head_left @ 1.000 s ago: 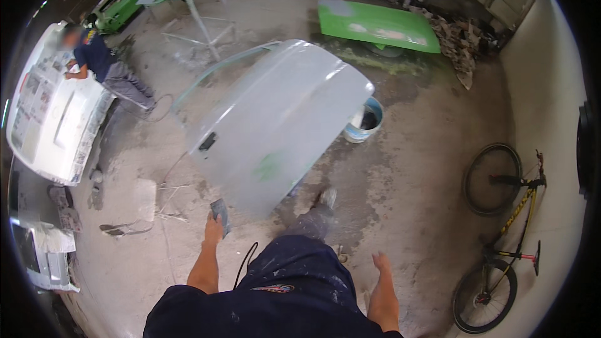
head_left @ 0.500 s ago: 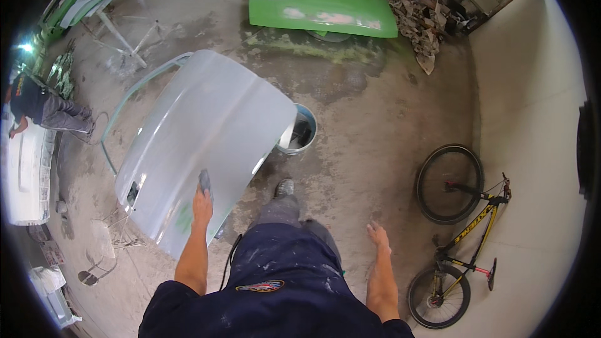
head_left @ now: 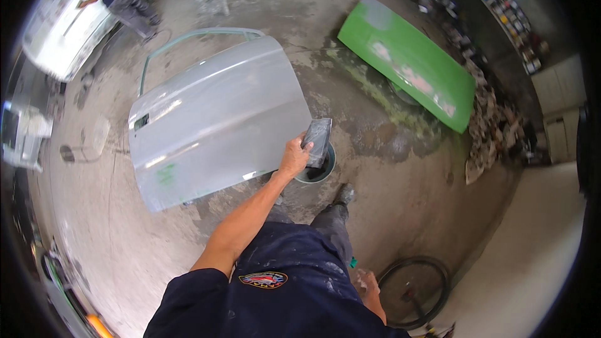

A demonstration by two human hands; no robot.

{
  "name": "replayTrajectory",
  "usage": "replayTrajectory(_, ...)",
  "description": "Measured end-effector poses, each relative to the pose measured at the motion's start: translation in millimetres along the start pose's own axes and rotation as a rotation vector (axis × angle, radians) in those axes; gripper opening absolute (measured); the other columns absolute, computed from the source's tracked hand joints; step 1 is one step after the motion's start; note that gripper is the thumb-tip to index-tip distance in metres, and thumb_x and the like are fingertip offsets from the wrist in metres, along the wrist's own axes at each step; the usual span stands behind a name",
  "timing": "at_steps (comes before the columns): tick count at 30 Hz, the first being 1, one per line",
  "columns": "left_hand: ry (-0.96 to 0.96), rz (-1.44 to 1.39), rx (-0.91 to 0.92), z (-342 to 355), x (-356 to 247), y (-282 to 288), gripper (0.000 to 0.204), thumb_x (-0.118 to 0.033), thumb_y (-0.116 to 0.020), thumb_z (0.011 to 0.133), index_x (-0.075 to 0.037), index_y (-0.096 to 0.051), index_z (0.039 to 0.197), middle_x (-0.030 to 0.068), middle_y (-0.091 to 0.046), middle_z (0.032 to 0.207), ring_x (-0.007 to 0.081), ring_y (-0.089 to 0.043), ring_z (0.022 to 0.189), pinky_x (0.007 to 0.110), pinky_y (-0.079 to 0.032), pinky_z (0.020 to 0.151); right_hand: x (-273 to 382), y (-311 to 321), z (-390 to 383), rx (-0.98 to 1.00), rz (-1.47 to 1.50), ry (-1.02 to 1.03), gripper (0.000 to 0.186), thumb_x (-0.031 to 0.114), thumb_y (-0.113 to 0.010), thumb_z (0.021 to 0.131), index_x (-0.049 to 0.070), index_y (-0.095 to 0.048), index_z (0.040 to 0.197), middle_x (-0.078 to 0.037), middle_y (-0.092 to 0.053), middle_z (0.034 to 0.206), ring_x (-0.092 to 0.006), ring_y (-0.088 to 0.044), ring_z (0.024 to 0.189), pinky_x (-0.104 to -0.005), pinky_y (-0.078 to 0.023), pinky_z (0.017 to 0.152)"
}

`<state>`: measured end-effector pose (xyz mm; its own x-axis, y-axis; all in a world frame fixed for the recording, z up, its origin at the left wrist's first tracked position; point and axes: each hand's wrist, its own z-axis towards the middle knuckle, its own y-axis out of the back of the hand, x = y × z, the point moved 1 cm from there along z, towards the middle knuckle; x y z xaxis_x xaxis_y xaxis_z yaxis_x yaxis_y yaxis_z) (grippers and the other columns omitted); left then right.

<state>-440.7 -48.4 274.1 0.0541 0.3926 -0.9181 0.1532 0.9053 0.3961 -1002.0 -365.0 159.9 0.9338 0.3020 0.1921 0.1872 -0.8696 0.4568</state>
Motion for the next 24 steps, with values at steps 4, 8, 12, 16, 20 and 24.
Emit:
replayTrajectory(4,0.266,-0.446,-0.218,-4,-28,-49,0.032,-0.01,-0.076,0.097,0.007,-0.07,0.123,0.0116,-0.077,0.11,0.0179,-0.068,0.096,0.035,-0.053,0.092,87,177,88,-0.208,-0.283,0.238,0.048,0.039,-0.058,0.106,0.004,-0.068,0.136,-0.025,-0.069,0.135,-0.0475,-0.063,0.128,-0.0519,-0.052,0.103)
replayTrajectory(8,0.318,-0.592,-0.36,-5,-63,-86,0.03,-0.011,-0.079,0.095,0.006,-0.072,0.119,0.0061,-0.076,0.11,0.0137,-0.066,0.096,0.033,-0.053,0.09,203,315,148,-0.321,-0.349,0.357,0.051,0.04,-0.059,0.106,0.001,-0.066,0.138,-0.032,-0.068,0.13,-0.0499,-0.063,0.125,-0.0553,-0.052,0.101)
replayTrajectory(12,0.368,-0.627,-0.492,-4,-99,-108,0.032,-0.018,-0.084,0.093,0.005,-0.074,0.114,0.007,-0.077,0.104,0.0139,-0.067,0.092,0.033,-0.054,0.087,321,371,168,-0.364,-0.27,0.549,0.06,0.044,-0.058,0.106,-0.001,-0.061,0.146,-0.031,-0.067,0.135,-0.0474,-0.062,0.13,-0.0527,-0.05,0.105)
replayTrajectory(16,0.431,-0.646,-0.57,-2,-124,-121,0.04,-0.028,-0.087,0.092,0.007,-0.076,0.109,0.008,-0.078,0.098,0.0153,-0.067,0.085,0.033,-0.055,0.083,427,358,142,-0.203,-0.155,0.763,0.068,0.051,-0.054,0.109,0.003,-0.052,0.156,-0.024,-0.065,0.145,-0.0399,-0.06,0.137,-0.0493,-0.047,0.112)
replayTrajectory(20,0.541,-0.455,-0.533,3,-130,-126,0.066,-0.056,-0.081,0.093,0.008,-0.076,0.111,0.0123,-0.077,0.106,0.0182,-0.069,0.095,0.035,-0.055,0.087,489,285,91,0.348,0.201,0.86,0.084,0.066,-0.048,0.107,0.002,-0.044,0.162,-0.021,-0.058,0.154,-0.0361,-0.058,0.139,-0.0483,-0.045,0.116)
replayTrajectory(24,0.596,-0.815,-0.261,2,-114,-143,0.081,-0.07,-0.059,0.101,0.007,-0.072,0.122,0.0122,-0.071,0.121,0.0172,-0.061,0.112,0.034,-0.047,0.1,514,213,61,0.777,0.63,0.7,0.096,0.076,-0.042,0.104,-0.001,-0.042,0.161,-0.02,-0.058,0.152,-0.0349,-0.058,0.137,-0.0469,-0.045,0.117)
